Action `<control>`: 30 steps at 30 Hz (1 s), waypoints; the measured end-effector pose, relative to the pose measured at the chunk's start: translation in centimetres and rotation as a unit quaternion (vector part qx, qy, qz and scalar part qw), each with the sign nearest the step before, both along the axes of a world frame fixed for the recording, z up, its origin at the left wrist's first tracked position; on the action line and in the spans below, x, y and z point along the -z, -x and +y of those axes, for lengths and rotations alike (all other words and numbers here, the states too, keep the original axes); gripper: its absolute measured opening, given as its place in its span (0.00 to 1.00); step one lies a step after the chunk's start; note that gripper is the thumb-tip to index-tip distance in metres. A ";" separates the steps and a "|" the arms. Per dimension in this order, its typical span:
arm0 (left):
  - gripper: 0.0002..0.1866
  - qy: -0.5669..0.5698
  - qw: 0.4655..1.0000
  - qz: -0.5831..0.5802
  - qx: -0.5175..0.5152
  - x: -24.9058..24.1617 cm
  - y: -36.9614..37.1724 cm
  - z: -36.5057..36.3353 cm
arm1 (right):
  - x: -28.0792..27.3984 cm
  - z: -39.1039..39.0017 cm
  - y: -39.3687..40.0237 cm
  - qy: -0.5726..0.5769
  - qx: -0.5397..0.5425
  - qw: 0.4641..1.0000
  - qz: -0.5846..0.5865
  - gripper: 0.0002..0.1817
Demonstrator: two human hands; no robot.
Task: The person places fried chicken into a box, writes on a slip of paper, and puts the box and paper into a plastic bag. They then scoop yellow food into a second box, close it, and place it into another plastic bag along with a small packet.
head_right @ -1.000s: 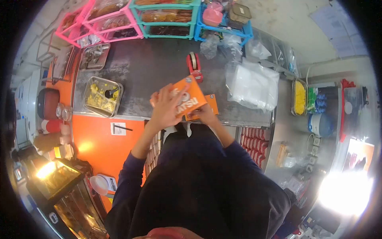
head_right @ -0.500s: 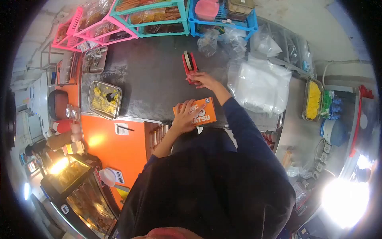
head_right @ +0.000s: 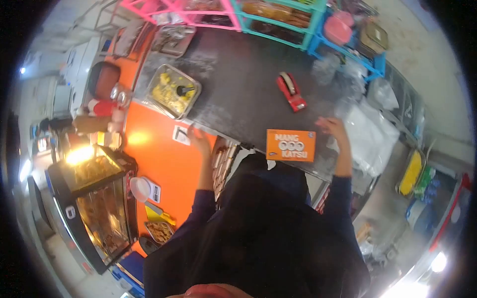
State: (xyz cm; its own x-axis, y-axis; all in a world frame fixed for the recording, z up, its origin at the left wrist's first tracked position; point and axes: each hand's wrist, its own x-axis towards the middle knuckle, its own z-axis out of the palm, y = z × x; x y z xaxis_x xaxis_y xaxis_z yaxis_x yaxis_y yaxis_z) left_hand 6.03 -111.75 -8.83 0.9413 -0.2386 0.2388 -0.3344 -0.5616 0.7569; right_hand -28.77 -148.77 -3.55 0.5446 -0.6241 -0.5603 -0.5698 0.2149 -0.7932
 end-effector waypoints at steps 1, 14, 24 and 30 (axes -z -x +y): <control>0.26 -0.056 0.972 0.068 -0.219 6.8 -4.9 5.4 | -2.4 0.9 1.6 -0.022 0.055 0.996 -0.059 0.21; 0.20 0.315 0.926 0.169 -0.119 7.8 -20.1 17.4 | -12.0 9.4 -4.7 0.088 0.172 0.971 -0.144 0.18; 0.19 0.288 0.829 0.384 0.287 -14.8 3.1 -1.4 | -14.5 20.7 -22.3 0.124 -0.124 0.928 -0.330 0.13; 0.24 0.248 0.725 0.514 0.386 -16.7 7.4 -4.4 | -6.9 13.4 -16.2 0.270 0.157 0.928 -0.205 0.32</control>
State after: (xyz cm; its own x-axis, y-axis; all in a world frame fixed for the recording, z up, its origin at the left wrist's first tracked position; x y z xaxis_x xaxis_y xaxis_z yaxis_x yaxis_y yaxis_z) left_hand -1.39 -116.16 7.88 0.3151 -0.9133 -0.2581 0.4795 -0.0815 0.8737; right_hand -12.57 -135.42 3.32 0.3861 -0.9177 0.0938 -0.1732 -0.1720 -0.9698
